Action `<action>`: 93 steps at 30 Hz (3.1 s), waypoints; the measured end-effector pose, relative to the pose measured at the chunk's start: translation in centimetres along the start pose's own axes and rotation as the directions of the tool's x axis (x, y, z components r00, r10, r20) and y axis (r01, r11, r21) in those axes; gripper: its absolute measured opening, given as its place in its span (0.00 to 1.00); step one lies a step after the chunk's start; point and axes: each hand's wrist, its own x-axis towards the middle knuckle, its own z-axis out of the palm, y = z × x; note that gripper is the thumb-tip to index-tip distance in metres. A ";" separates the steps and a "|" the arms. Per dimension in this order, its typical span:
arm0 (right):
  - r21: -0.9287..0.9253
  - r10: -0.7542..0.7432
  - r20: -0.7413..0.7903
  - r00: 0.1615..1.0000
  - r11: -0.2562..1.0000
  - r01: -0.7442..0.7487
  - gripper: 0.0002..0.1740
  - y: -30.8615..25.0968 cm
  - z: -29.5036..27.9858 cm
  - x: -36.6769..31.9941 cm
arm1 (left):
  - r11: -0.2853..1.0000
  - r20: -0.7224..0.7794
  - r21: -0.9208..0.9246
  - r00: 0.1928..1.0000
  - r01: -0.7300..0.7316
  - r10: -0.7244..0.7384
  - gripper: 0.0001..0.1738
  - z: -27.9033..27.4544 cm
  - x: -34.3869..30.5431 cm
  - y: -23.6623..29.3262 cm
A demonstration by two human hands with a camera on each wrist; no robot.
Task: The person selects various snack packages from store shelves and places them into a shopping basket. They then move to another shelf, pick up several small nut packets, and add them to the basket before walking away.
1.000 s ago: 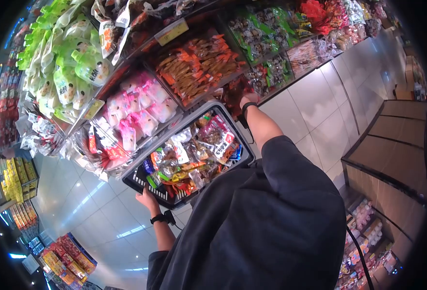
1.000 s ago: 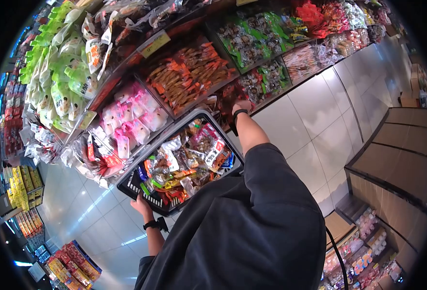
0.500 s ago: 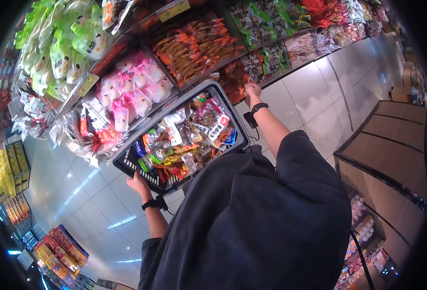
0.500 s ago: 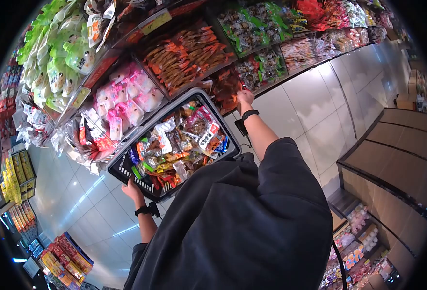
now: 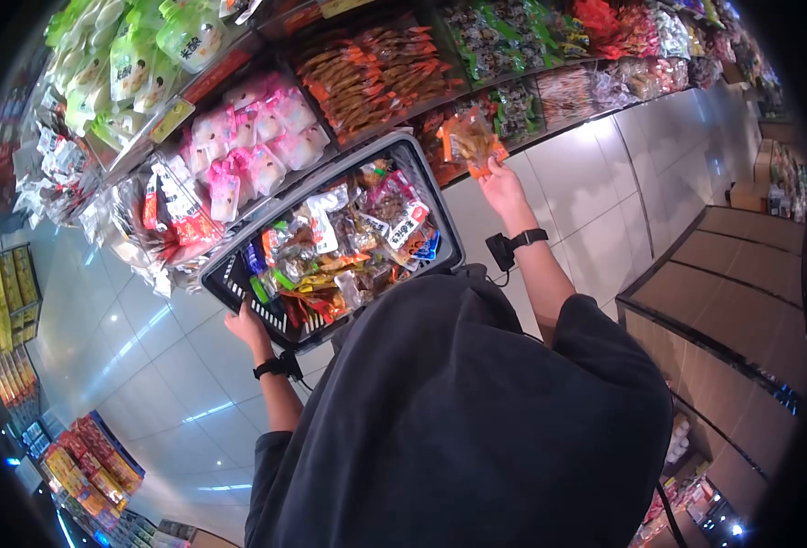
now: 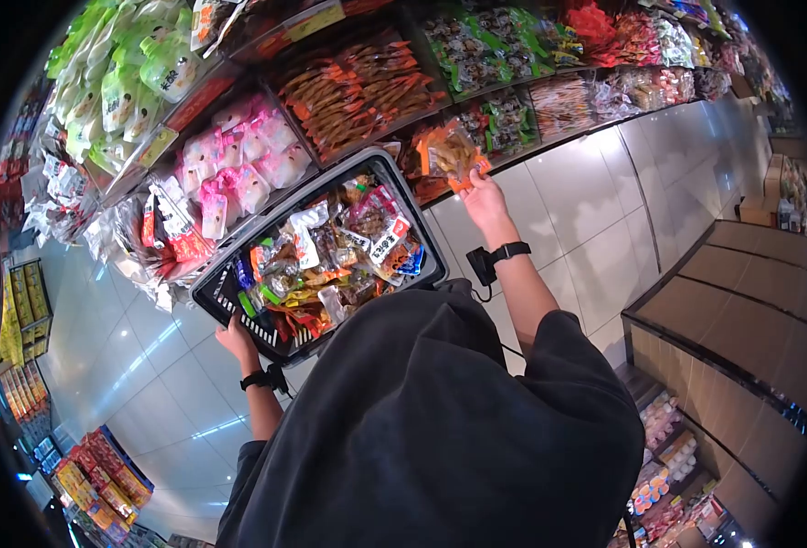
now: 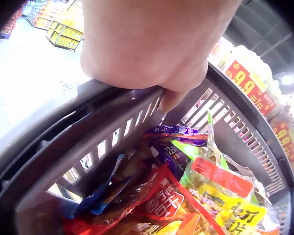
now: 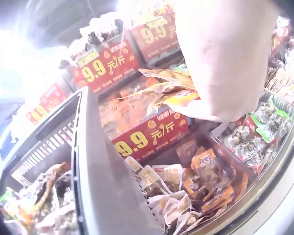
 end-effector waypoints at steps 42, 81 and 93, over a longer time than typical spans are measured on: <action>0.093 0.385 0.853 0.352 -0.775 0.625 0.31 13.4 35.2 1.8 | 0.980 0.059 -0.184 0.996 0.077 -0.067 0.13 -0.9 -0.8 2.6; 0.116 0.303 0.953 0.010 -0.395 0.912 0.26 16.9 40.4 -1.4 | 0.996 -0.013 -0.059 0.998 0.064 -0.065 0.15 -0.2 -0.7 1.0; 0.251 0.710 0.704 -0.011 -0.234 0.939 0.35 9.8 30.1 -15.9 | 0.991 -0.031 -0.131 0.999 -0.027 0.023 0.11 0.7 0.0 -1.0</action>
